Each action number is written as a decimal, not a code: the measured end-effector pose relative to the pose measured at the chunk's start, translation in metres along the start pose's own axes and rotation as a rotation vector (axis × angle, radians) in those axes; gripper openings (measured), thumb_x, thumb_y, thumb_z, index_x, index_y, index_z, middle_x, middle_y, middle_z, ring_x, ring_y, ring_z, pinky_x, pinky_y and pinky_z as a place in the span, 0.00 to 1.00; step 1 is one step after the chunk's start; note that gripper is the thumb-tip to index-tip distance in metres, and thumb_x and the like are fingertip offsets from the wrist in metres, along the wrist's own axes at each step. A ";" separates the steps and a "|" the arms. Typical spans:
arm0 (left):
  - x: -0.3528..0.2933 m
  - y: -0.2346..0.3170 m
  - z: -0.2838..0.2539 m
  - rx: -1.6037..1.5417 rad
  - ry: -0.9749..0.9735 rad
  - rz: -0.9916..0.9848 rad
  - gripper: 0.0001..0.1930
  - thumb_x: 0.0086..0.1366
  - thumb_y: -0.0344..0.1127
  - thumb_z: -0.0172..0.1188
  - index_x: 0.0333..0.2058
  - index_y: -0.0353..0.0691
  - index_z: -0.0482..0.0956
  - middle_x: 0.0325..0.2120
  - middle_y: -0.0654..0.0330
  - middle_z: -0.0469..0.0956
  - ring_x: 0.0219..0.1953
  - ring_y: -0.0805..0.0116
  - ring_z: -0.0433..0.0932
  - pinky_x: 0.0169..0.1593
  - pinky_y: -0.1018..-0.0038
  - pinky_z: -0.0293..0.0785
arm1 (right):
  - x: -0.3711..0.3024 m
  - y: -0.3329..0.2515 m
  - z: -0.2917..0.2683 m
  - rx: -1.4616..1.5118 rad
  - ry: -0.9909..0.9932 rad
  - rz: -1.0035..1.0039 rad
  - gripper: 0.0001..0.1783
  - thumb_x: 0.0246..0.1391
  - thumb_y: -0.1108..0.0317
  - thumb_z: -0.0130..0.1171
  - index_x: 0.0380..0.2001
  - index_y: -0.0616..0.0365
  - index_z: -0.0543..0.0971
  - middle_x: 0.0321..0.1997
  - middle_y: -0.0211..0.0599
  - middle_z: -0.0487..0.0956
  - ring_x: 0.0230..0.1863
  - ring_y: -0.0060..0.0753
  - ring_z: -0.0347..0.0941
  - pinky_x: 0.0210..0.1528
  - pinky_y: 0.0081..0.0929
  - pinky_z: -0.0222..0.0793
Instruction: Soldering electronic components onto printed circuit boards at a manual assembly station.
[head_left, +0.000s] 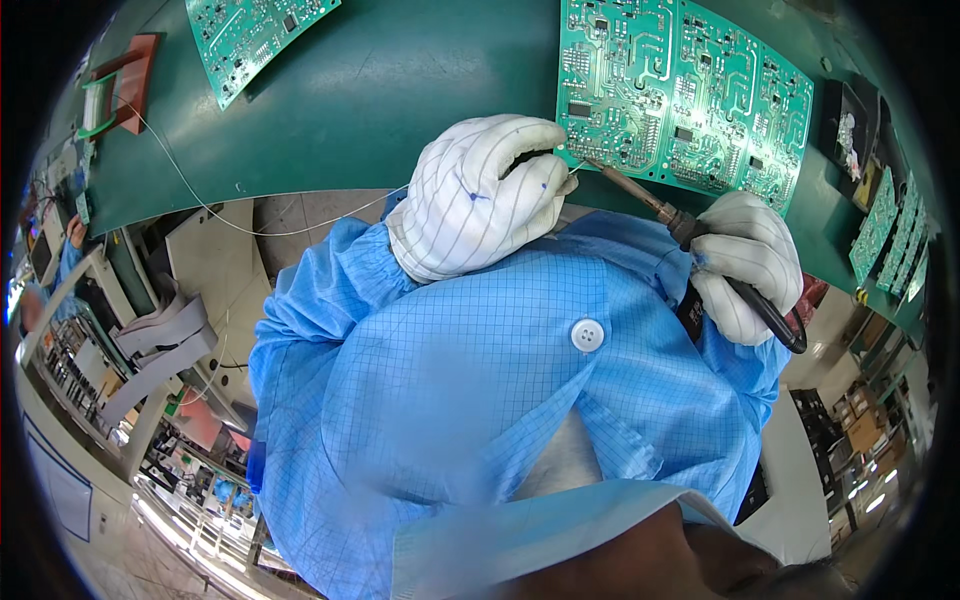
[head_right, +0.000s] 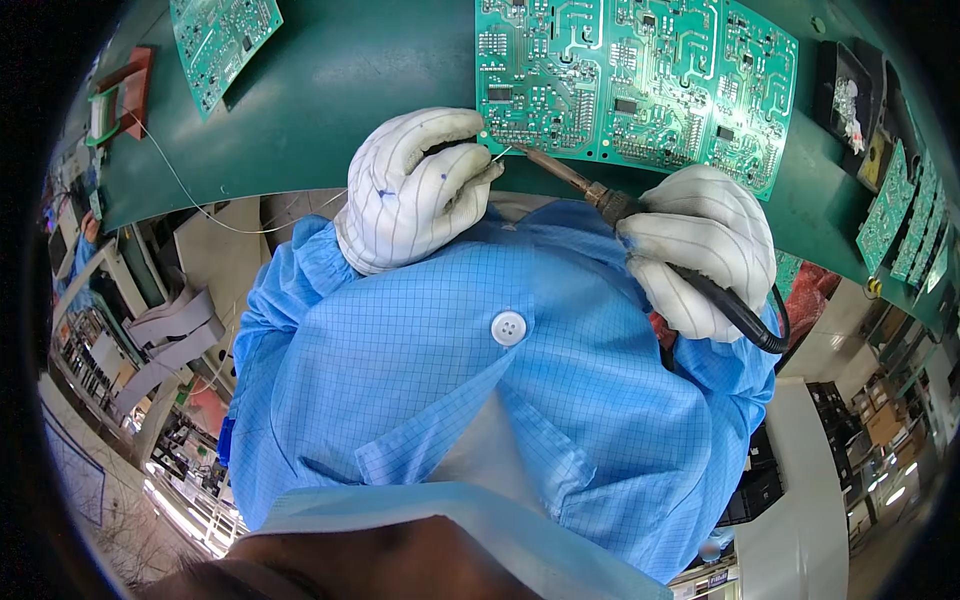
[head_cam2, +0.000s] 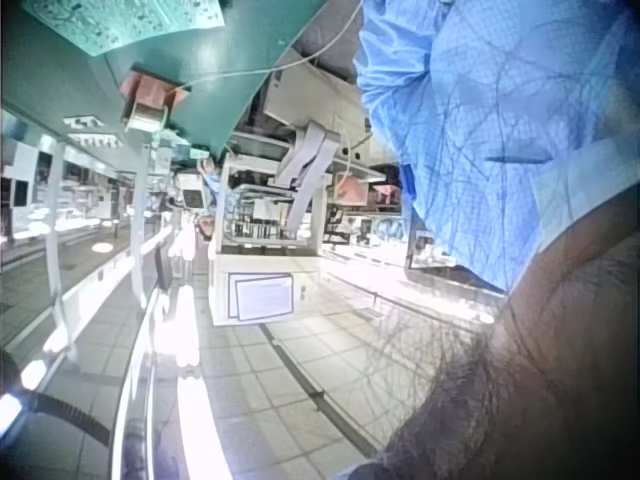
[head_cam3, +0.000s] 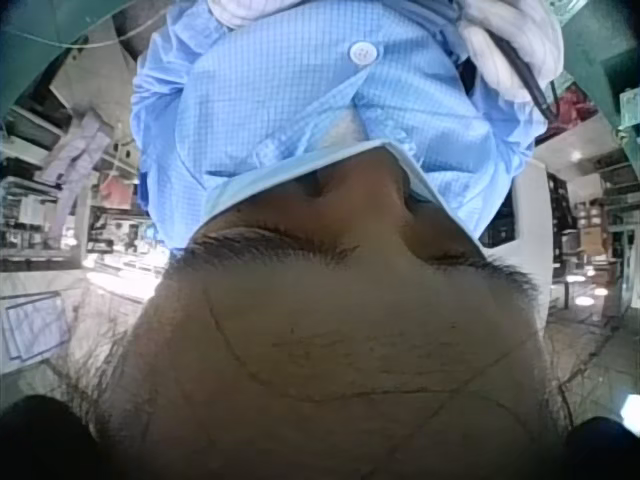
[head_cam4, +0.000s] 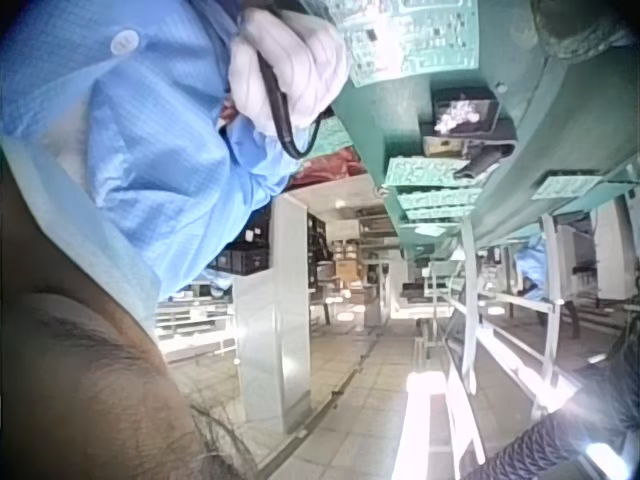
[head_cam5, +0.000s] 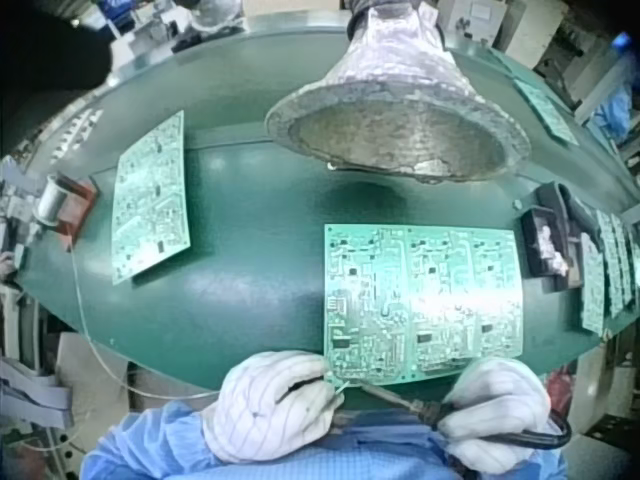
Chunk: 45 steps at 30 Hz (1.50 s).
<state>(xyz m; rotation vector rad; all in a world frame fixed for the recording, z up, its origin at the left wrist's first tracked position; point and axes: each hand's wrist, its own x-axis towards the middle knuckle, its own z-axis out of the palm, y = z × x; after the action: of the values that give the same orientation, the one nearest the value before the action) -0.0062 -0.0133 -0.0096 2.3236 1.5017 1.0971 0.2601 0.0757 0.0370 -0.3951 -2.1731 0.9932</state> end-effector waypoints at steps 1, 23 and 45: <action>0.000 0.000 0.000 0.003 -0.004 0.004 0.12 0.50 0.34 0.71 0.32 0.41 0.79 0.41 0.57 0.78 0.41 0.60 0.81 0.44 0.66 0.80 | 0.001 0.000 0.000 -0.002 -0.006 -0.002 0.16 0.31 0.66 0.65 0.28 0.64 0.81 0.27 0.41 0.82 0.25 0.45 0.76 0.30 0.38 0.73; -0.002 -0.001 0.002 0.004 -0.010 0.014 0.15 0.47 0.35 0.71 0.34 0.45 0.79 0.40 0.57 0.78 0.40 0.60 0.81 0.44 0.66 0.81 | -0.004 0.002 -0.007 0.073 -0.016 -0.006 0.18 0.30 0.67 0.61 0.29 0.67 0.77 0.24 0.46 0.76 0.23 0.47 0.72 0.28 0.42 0.68; 0.003 0.000 0.002 0.005 -0.022 -0.008 0.12 0.48 0.36 0.72 0.32 0.44 0.79 0.37 0.59 0.78 0.38 0.62 0.81 0.40 0.67 0.81 | -0.003 0.005 -0.011 0.049 -0.017 0.038 0.17 0.34 0.63 0.66 0.29 0.62 0.81 0.26 0.41 0.81 0.25 0.44 0.75 0.29 0.37 0.71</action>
<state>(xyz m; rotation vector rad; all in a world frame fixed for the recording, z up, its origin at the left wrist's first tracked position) -0.0036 -0.0104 -0.0097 2.3234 1.5061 1.0636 0.2706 0.0835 0.0368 -0.4074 -2.1589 1.0719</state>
